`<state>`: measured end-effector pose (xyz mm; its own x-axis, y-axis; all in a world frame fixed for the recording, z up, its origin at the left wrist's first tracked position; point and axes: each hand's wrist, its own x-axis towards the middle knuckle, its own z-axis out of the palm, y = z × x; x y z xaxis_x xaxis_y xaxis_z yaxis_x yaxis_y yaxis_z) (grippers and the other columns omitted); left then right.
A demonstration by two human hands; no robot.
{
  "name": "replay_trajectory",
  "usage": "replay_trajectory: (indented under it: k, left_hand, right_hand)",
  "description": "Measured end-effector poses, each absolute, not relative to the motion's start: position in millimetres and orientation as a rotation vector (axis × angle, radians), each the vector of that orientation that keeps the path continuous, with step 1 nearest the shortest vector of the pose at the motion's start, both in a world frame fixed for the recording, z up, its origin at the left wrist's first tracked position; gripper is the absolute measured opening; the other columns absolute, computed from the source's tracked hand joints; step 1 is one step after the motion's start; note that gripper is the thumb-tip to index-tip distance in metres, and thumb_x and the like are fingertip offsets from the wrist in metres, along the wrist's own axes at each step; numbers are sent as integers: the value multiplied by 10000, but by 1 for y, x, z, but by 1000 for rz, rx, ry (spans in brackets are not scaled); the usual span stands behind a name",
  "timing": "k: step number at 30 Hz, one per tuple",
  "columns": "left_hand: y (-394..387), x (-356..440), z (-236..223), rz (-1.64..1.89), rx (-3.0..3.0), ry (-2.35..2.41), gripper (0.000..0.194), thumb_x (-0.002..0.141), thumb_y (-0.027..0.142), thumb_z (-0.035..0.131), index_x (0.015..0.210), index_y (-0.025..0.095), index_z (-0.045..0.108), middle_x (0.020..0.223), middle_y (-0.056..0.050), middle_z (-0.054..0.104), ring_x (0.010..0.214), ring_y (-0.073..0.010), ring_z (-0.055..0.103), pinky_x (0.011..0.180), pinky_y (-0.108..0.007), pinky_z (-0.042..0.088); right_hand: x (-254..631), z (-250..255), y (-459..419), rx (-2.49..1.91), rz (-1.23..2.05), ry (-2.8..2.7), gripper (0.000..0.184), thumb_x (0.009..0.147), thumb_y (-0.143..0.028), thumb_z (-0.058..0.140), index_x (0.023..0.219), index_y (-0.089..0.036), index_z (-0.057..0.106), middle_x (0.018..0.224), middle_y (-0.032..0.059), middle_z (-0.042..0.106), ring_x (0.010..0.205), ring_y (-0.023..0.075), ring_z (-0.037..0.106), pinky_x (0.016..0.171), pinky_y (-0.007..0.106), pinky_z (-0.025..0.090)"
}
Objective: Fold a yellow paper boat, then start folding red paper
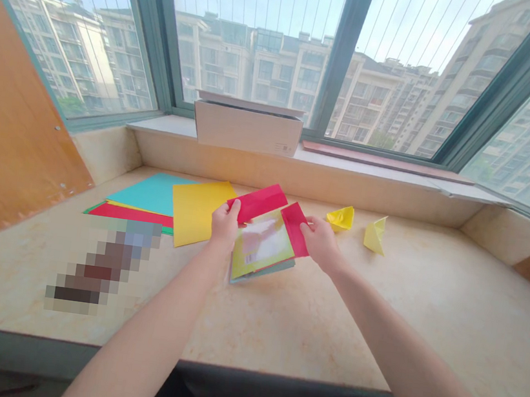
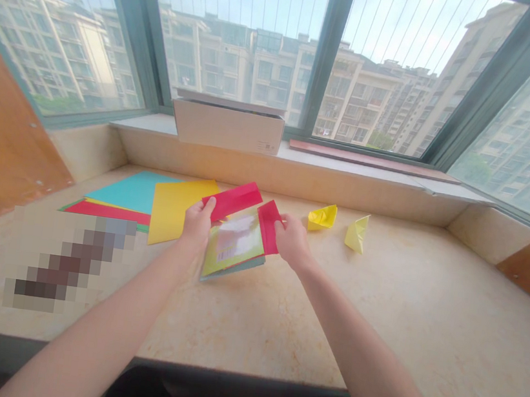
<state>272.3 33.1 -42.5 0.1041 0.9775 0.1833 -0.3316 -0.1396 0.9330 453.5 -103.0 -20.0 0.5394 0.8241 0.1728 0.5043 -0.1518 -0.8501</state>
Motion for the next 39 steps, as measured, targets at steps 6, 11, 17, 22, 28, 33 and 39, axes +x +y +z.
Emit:
replay_trajectory:
  k: [6, 11, 17, 22, 28, 33, 39]
  left_hand:
    - [41, 275, -53, 1323, 1202, 779, 446, 837, 593, 681, 904, 152, 684, 815, -51, 719, 750, -190, 676, 684, -303, 542]
    - [43, 274, -62, 1254, 1299, 840, 325, 938, 457, 663, 938, 133, 685, 893, -43, 702, 830, -188, 671, 752, -322, 561]
    - [45, 274, -67, 1220, 1300, 909, 365, 990, 369, 626, 1295, 170, 597, 1296, -108, 615, 1095, -245, 646, 919, -453, 572]
    - [48, 274, -69, 1225, 1280, 933, 365, 988, 374, 629, 1284, 163, 602, 1278, -107, 623, 1085, -243, 649, 914, -452, 573]
    - [49, 275, -71, 1217, 1300, 978, 360, 989, 378, 627, 1274, 161, 606, 1266, -105, 629, 1076, -240, 652, 909, -448, 574]
    - [50, 275, -71, 1225, 1328, 994, 357, 989, 379, 627, 1270, 159, 609, 1259, -103, 632, 1071, -239, 654, 907, -446, 574]
    - [49, 274, -71, 1252, 1344, 987, 299, 993, 387, 619, 1168, 145, 639, 1125, -77, 665, 943, -196, 667, 824, -385, 582]
  right_hand:
    - [450, -9, -102, -1802, 411, -1145, 315, 949, -224, 516, 1184, -193, 722, 884, 50, 799, 699, 187, 732, 574, 241, 538]
    - [438, -5, -108, -1870, 431, -1263, 208, 964, -242, 573, 1043, -184, 756, 837, 25, 770, 773, 198, 715, 662, 270, 548]
    - [435, -21, -116, -2004, 562, -1376, 267, 1002, -378, 626, 1176, -180, 667, 1201, 69, 677, 989, 214, 681, 853, 400, 590]
    - [439, -35, -114, -2050, 586, -1384, 295, 999, -361, 631, 1238, -189, 646, 1268, 85, 653, 1052, 233, 669, 893, 430, 580]
    - [440, -35, -113, -2076, 648, -1408, 287, 1003, -365, 623, 1235, -199, 652, 1292, 83, 645, 1074, 241, 661, 912, 433, 573]
    - [441, -34, -113, -2150, 747, -1380, 312, 998, -365, 631, 1256, -190, 639, 1288, 87, 643, 1070, 243, 664, 902, 439, 577]
    - [440, -33, -117, -2148, 781, -1329, 310, 1000, -361, 629, 1260, -194, 637, 1299, 92, 638, 1078, 241, 661, 910, 441, 575]
